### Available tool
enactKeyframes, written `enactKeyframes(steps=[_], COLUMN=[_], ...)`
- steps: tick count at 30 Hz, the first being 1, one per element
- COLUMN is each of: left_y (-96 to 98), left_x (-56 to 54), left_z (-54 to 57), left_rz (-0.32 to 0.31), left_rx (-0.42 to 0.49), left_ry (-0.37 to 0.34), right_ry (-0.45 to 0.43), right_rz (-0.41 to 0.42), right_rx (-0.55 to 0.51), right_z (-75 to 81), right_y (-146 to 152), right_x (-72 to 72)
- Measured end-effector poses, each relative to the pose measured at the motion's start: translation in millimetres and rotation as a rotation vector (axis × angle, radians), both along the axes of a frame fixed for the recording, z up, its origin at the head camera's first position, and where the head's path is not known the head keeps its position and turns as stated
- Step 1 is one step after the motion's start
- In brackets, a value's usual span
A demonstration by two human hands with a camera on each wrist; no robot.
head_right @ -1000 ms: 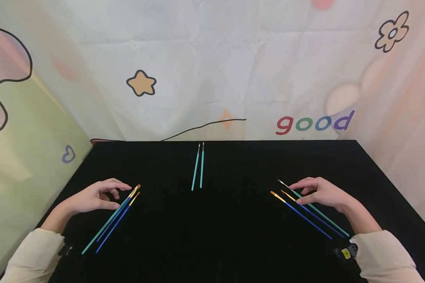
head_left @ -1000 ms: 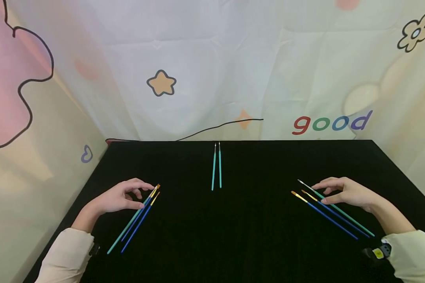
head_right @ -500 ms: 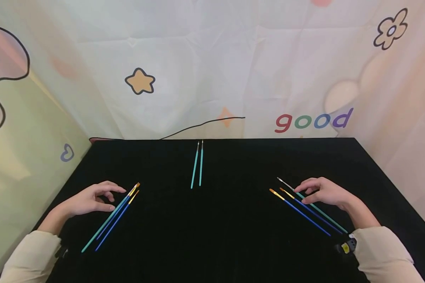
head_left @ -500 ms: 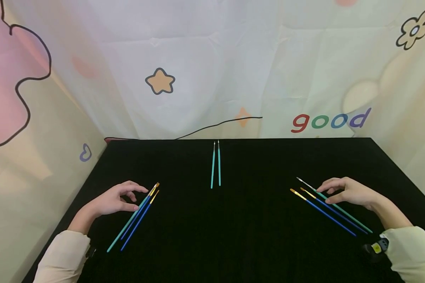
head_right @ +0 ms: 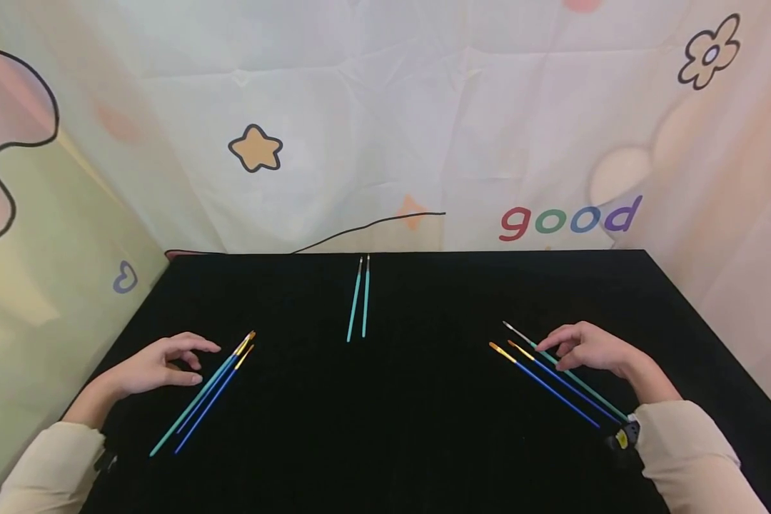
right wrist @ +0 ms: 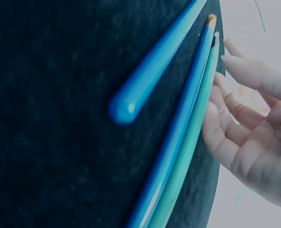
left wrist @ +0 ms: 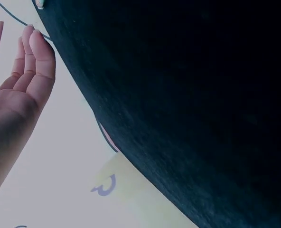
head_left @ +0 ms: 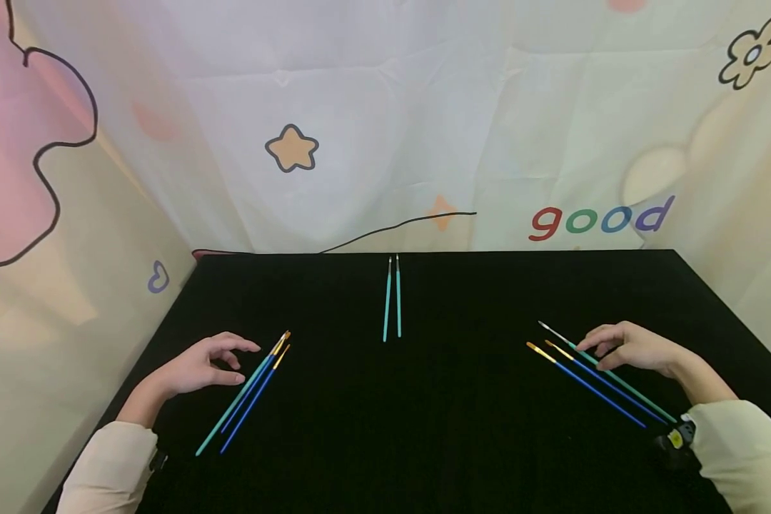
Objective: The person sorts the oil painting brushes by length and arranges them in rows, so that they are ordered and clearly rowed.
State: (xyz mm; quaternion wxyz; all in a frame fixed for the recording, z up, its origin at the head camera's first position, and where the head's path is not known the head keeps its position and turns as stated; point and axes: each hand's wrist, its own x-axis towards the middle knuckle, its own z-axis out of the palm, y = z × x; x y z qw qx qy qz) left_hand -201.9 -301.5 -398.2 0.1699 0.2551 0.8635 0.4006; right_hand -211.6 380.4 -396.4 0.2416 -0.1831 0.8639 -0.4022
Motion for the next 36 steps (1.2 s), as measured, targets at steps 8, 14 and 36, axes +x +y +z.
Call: enactKeyframes(steps=[8,14,36], left_y=[-6.8,-5.1,-0.9], left_x=[-2.8,-6.2,-10.6], left_z=[-5.7,-11.4,-7.8], left_rz=[-0.009,-0.072,0.007], left_rx=[0.007,0.022,-0.094], left_ry=[-0.059,-0.059,-0.142], right_ry=[-0.05,-0.033,0.048], right_rz=[0.037,0.068,0.078], right_rx=[-0.014,-0.03,-0.013], right_z=[-1.1,-5.8,-14.7], right_y=[1.2,6.1,13.1], right_x=[-3.5,-6.2,-4.1])
